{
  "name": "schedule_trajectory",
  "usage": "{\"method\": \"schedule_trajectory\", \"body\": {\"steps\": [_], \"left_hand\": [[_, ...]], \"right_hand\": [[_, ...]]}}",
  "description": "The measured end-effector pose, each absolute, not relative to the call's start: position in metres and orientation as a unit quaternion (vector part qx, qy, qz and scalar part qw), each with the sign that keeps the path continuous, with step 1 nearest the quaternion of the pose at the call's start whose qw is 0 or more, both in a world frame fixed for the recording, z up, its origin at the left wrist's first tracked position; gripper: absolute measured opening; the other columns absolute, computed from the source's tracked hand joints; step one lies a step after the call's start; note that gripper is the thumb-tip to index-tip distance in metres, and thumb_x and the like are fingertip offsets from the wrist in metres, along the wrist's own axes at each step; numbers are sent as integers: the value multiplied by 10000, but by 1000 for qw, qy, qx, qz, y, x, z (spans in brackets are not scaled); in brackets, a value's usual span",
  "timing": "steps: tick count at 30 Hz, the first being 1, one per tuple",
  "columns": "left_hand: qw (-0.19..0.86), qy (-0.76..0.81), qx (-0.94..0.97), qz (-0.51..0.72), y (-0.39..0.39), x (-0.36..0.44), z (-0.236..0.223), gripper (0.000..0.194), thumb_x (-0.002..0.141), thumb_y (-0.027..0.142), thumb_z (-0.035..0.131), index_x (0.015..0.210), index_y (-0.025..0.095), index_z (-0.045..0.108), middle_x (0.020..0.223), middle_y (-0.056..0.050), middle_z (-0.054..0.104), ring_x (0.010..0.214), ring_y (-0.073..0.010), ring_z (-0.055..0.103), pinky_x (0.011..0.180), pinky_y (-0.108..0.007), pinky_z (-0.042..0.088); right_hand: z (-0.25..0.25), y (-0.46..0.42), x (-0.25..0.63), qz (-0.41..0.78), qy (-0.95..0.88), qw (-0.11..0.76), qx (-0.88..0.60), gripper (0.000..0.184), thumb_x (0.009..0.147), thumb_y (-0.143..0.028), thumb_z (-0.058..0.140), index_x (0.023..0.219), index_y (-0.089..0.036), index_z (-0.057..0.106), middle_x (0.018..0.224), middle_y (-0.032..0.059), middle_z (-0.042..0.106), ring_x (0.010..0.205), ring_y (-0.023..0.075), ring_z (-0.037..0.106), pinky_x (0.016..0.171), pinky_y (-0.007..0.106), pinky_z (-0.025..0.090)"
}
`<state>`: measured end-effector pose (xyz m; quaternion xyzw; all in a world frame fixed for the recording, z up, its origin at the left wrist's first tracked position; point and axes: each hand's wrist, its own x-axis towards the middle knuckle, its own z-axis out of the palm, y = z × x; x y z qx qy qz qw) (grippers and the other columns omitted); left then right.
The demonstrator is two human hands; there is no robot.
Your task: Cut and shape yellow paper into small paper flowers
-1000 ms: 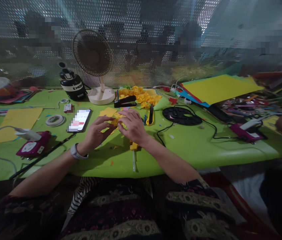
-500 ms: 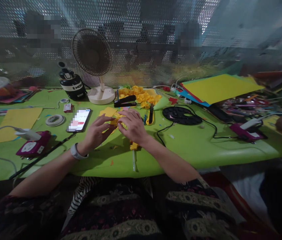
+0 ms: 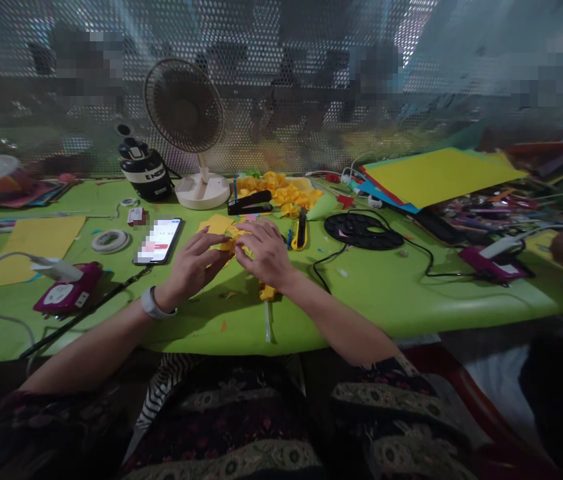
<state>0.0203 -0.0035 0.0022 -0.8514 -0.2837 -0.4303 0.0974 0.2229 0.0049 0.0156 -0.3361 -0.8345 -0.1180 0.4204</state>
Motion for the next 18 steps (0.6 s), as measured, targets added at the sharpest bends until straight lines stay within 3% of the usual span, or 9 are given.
{"method": "schedule_trajectory", "body": {"steps": [12, 18], "left_hand": [[109, -296, -837, -447, 2, 14, 6, 89, 928, 242, 607, 908, 219, 690, 1169, -72, 688, 1066, -206, 641, 1063, -506, 465], [147, -289, -822, -469, 7, 10, 4, 52, 898, 251, 658, 903, 243, 708, 1206, -60, 687, 1116, -216, 635, 1065, -501, 462]], "right_hand": [[20, 5, 227, -87, -810, 478, -328, 93, 870, -231, 567, 950, -210, 609, 1166, 124, 688, 1111, 268, 620, 996, 453, 460], [23, 11, 230, 18, -772, 503, -388, 149, 852, -239, 566, 989, -208, 618, 1153, 107, 694, 1113, 259, 627, 992, 428, 470]]}}
